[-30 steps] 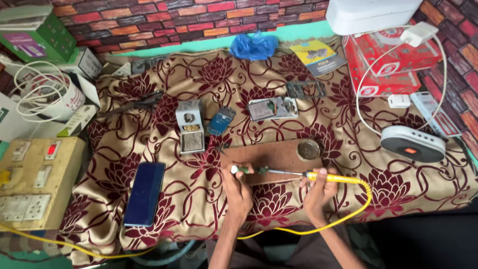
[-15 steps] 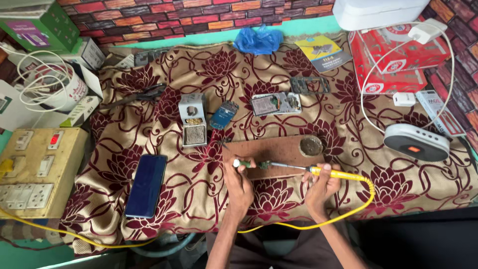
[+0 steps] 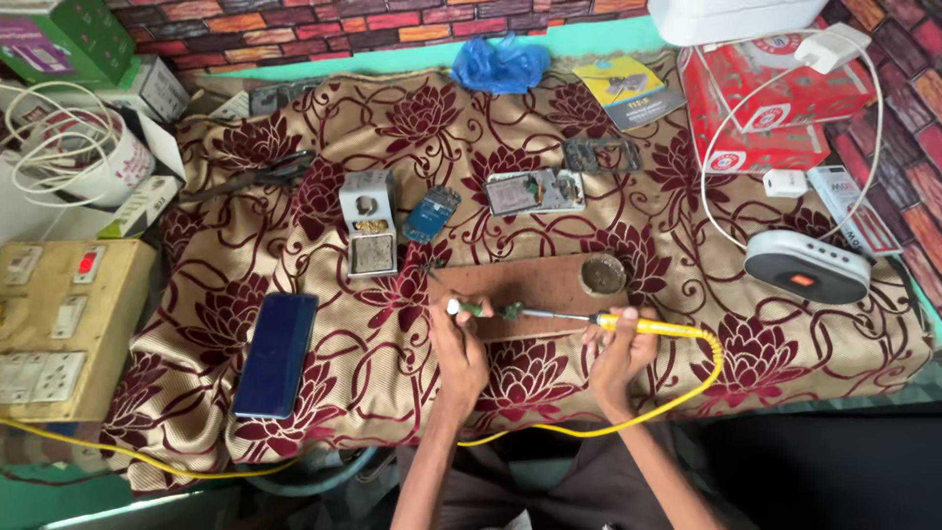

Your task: The person is soldering a small electronic component, likely a circuit board, using a soldering iron and solder wire. They hold the component steady with one hand while applying heat and solder with the other.

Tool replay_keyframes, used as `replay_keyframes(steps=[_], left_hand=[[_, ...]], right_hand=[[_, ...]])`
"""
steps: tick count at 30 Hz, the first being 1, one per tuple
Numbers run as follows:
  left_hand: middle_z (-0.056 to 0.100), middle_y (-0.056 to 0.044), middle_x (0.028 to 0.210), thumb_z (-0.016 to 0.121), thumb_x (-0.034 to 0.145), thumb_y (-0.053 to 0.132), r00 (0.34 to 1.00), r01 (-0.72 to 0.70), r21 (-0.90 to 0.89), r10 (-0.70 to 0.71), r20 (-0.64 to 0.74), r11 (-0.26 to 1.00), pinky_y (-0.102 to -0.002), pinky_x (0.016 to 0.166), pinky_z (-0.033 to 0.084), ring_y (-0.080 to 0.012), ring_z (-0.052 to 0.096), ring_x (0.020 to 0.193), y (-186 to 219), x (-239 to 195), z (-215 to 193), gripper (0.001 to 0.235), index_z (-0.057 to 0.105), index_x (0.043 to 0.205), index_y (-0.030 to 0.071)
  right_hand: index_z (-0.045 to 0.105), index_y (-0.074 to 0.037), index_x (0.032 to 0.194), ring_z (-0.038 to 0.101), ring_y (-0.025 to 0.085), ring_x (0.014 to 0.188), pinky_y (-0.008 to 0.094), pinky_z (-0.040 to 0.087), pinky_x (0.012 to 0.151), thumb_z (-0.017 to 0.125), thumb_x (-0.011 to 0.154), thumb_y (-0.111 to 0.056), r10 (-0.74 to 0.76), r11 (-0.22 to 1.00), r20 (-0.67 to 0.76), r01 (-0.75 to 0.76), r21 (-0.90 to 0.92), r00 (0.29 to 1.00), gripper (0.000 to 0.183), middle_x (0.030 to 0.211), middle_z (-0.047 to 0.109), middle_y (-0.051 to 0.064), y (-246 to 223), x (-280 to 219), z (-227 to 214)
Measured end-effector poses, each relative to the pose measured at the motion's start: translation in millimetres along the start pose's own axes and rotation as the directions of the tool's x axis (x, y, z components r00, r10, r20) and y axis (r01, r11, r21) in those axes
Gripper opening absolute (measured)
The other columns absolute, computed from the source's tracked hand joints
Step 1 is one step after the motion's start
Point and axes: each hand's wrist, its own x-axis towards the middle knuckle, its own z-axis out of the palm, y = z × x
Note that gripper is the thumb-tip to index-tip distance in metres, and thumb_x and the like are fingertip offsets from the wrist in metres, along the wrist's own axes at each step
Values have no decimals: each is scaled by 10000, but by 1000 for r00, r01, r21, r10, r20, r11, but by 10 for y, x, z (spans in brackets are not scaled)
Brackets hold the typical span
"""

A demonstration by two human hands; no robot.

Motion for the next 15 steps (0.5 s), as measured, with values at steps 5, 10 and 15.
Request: replay_keyframes(steps=[5, 10, 15], left_hand=[[679, -157, 926, 374, 1135, 170, 1000, 30, 44, -30, 5, 999, -382, 761, 521, -262, 659, 822, -3, -26, -34, 197, 473, 1090, 5], [694, -118, 964, 306, 1142, 137, 998, -52, 56, 50, 30, 997, -353, 729, 519, -208, 661, 831, -94, 13, 1, 166, 434, 1133, 32], [712, -116, 934, 321, 1125, 140, 999, 41, 22, -41, 9, 999, -326, 612, 479, -169, 622, 710, -136, -66, -11, 173, 458, 1128, 35]], right_hand=[[480, -32, 1005, 509, 125, 541, 262, 430, 507, 493, 1141, -252, -100, 994, 45, 97, 56, 994, 259, 671, 442, 21, 3, -21, 28], [504, -27, 1001, 488, 113, 501, 261, 436, 459, 488, 1120, -225, -70, 995, 29, 68, 69, 997, 232, 656, 407, 11, -50, 38, 63], [488, -29, 1011, 515, 119, 531, 239, 404, 465, 485, 1131, -213, -120, 992, 98, 117, 38, 988, 220, 673, 435, 18, -35, 9, 20]])
